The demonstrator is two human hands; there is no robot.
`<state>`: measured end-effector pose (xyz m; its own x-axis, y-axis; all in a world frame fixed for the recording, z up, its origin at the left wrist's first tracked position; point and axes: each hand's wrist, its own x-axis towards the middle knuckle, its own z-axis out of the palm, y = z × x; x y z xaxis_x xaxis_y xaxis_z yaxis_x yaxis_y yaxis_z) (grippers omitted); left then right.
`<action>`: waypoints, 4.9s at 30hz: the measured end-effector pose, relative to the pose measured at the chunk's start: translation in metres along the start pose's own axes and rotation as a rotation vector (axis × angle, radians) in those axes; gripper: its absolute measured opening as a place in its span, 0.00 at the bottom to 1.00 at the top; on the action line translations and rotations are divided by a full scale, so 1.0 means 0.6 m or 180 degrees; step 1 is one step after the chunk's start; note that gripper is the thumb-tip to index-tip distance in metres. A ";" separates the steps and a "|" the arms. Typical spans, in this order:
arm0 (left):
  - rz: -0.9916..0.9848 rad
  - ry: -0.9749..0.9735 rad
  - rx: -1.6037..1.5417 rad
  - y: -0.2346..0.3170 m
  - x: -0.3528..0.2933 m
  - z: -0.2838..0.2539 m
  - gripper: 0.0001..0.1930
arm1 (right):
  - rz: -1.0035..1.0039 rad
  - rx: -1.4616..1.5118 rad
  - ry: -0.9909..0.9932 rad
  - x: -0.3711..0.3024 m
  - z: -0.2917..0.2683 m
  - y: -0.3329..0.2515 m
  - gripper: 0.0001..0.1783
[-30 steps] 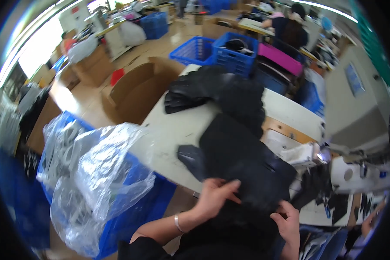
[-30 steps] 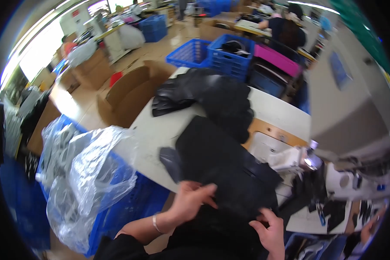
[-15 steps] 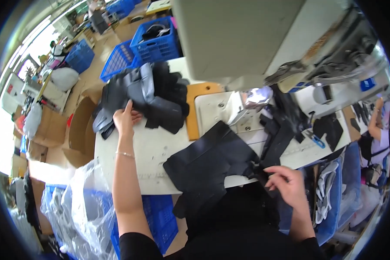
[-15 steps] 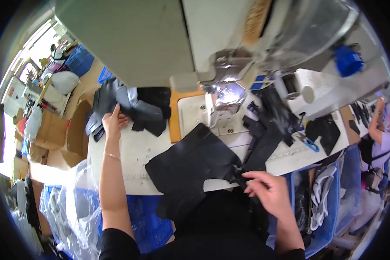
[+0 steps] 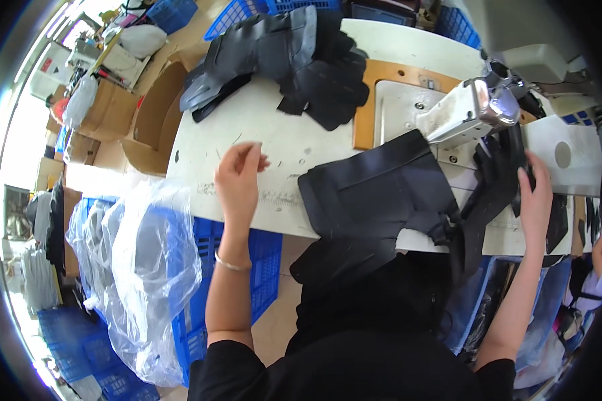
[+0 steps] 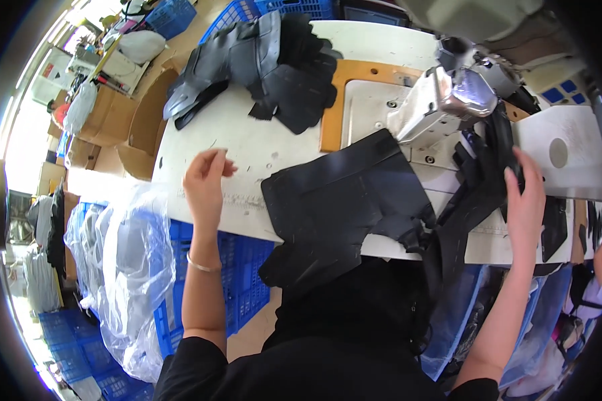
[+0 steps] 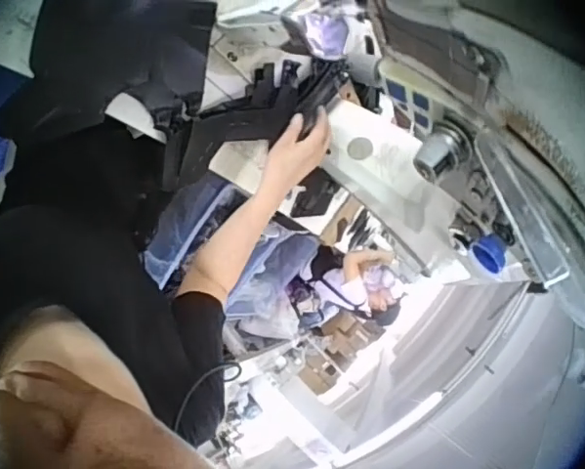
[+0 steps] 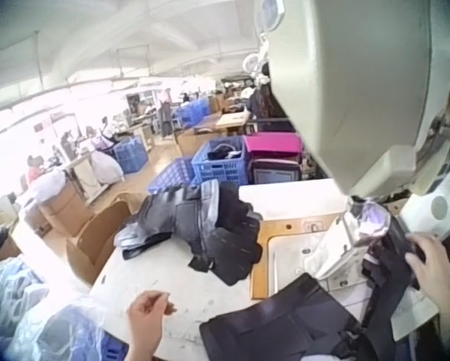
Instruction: Stitching panels of a black shoe upper together using an industrial sewing machine.
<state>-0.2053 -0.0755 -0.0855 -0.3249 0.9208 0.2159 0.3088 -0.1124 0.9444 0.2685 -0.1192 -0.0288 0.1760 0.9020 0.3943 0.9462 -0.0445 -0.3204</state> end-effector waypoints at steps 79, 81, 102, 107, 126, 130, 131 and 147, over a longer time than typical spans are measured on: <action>0.2044 -0.0975 0.1007 0.165 -0.094 0.267 0.15 | 0.0613 0.3738 0.1328 -0.109 -0.080 0.007 0.11; 0.2431 -0.1334 0.0848 0.224 -0.097 0.246 0.11 | -0.0185 0.4090 0.1577 -0.077 -0.099 -0.043 0.09; 0.1613 -0.2411 0.0005 0.300 0.029 0.251 0.14 | 0.1095 0.3674 -0.0593 0.025 0.006 -0.167 0.05; 0.0664 -0.2588 -0.0262 0.306 0.033 0.259 0.17 | 0.0977 0.3959 -0.0406 0.016 0.030 -0.152 0.05; 0.0947 -0.2778 -0.0449 0.279 0.055 0.286 0.17 | 0.0635 0.3660 0.0047 0.024 0.014 -0.174 0.14; 0.0764 -0.2881 -0.0415 0.273 0.060 0.287 0.17 | 0.0661 0.3755 0.0048 0.026 0.009 -0.180 0.14; 0.0765 -0.2877 -0.0416 0.274 0.061 0.288 0.17 | 0.0658 0.3755 0.0046 0.028 0.004 -0.184 0.14; -0.0100 -0.3280 -0.0341 0.330 0.091 0.273 0.16 | 0.0776 0.3974 0.0341 0.037 0.035 -0.194 0.06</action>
<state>-0.0152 0.0136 0.0729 0.6065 0.7912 -0.0784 0.2159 -0.0689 0.9740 0.1566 -0.0849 -0.0010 0.3844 0.8858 0.2599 0.0002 0.2814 -0.9596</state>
